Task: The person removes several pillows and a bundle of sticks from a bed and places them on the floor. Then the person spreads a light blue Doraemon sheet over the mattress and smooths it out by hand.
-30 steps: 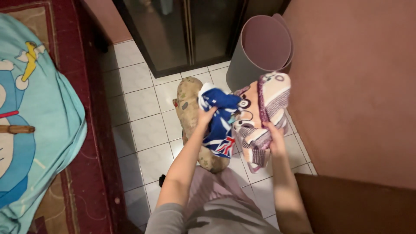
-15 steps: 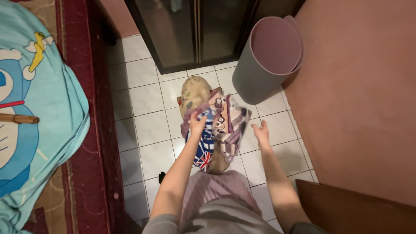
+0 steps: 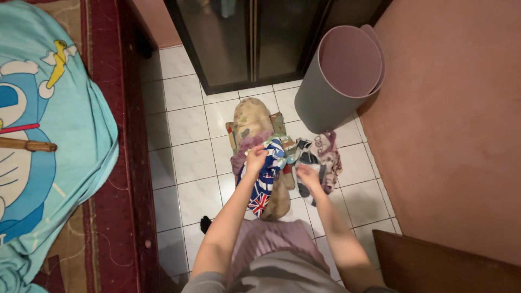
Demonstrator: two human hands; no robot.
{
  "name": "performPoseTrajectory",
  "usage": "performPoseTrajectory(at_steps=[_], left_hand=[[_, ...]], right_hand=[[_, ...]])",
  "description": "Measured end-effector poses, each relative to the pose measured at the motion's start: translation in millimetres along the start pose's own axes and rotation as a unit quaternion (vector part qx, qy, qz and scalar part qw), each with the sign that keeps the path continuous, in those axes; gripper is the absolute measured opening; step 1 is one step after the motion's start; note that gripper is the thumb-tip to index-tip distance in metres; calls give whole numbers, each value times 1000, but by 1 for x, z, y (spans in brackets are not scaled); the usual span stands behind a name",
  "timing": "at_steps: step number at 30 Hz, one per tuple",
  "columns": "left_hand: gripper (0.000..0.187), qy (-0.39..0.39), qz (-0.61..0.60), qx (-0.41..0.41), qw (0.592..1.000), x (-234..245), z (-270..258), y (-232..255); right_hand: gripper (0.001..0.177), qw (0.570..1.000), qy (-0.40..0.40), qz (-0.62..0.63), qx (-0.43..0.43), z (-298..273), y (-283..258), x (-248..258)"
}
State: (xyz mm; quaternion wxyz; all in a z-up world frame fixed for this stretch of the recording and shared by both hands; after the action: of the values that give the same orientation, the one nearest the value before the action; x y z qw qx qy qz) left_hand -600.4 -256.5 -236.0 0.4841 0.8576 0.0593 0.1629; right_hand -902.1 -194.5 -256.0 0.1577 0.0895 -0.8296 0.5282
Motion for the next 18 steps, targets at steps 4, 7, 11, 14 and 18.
performPoseTrajectory(at_steps=[4,7,11,14,18], left_hand=[[43,-5,-38,-11,999,5,-6,1],[45,-16,-38,-22,999,2,7,-3],[42,0,-11,-28,1000,15,14,0],[40,20,-47,-23,998,39,-8,13],[39,50,-27,-8,998,89,-4,18]], right_hand=[[46,999,-23,-47,2,8,6,-26],[60,992,-68,103,41,-6,-51,-44],[58,980,-94,130,118,-31,-141,-58],[57,973,-123,137,139,-20,-153,-85],[57,954,-197,144,176,-8,-185,-133]])
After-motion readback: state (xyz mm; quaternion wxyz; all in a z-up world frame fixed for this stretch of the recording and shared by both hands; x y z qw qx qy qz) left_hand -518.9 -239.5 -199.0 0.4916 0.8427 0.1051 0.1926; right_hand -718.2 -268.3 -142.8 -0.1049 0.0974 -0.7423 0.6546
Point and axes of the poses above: each hand's wrist, its own z-axis towards the middle knuckle, its own x-axis out of the back of the hand, y = z × x, the point moved 10 cm from there along z, towards the middle knuckle, and after that the axes turned 1 degree about x, right-handed, at the moved point
